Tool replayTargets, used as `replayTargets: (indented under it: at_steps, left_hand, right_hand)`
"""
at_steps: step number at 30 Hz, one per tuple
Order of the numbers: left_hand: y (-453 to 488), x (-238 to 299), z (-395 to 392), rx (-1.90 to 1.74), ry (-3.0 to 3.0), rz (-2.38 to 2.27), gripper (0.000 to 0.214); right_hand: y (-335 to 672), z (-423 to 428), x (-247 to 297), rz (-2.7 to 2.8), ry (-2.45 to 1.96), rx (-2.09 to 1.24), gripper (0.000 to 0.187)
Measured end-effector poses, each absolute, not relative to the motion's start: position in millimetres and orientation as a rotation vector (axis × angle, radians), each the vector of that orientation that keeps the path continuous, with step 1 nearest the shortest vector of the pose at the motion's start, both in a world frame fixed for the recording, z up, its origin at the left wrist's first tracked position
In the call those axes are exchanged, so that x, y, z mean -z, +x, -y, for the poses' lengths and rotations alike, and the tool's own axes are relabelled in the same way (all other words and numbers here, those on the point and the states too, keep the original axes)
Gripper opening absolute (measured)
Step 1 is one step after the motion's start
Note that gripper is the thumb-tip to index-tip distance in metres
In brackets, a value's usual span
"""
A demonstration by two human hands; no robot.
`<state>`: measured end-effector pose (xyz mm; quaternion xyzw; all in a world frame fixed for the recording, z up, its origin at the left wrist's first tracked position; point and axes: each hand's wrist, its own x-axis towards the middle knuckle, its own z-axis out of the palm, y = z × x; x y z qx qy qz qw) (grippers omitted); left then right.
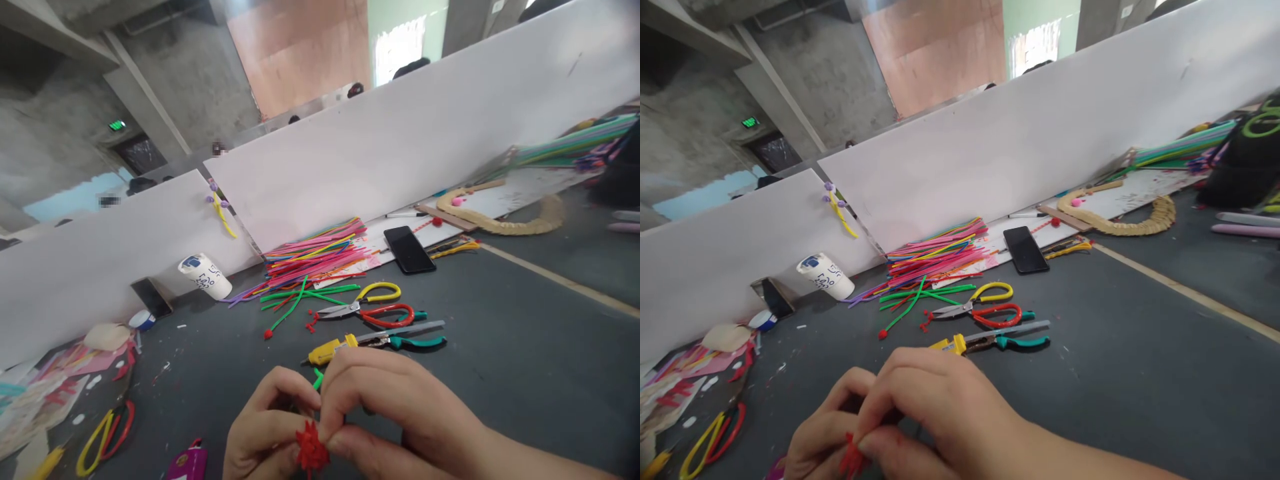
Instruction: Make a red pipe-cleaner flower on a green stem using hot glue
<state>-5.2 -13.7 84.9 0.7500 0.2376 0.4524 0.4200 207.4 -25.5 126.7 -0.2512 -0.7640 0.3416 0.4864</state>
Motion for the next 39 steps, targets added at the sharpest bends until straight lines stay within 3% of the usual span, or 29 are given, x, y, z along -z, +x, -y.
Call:
replayTargets:
  at_steps: [16, 24, 33, 37, 39]
  left_hand:
    - [-9, -83, 15, -1.161, 1.907, -0.655, 0.016]
    - [-14, -74, 16, -1.151, 1.844, -0.698, 0.014]
    - [-12, -80, 12, -1.46, 2.171, -0.824, 0.021]
    - [-20, -79, 7, -1.487, 2.552, -0.898, 0.043]
    - [-17, -72, 7, -1.548, 2.55, -0.95, 0.045]
  right_hand:
    - [209, 26, -130, 1.978, -0.667, -0.704, 0.017]
    - [208, 22, -125, 2.122, -0.543, -0.467, 0.02]
    - [198, 8, -115, 1.617, -0.697, -1.043, 0.014]
    - [185, 0, -108, 1.613, -0.767, -1.255, 0.037]
    - [179, -4, -106, 1.639, -0.781, -1.255, 0.038]
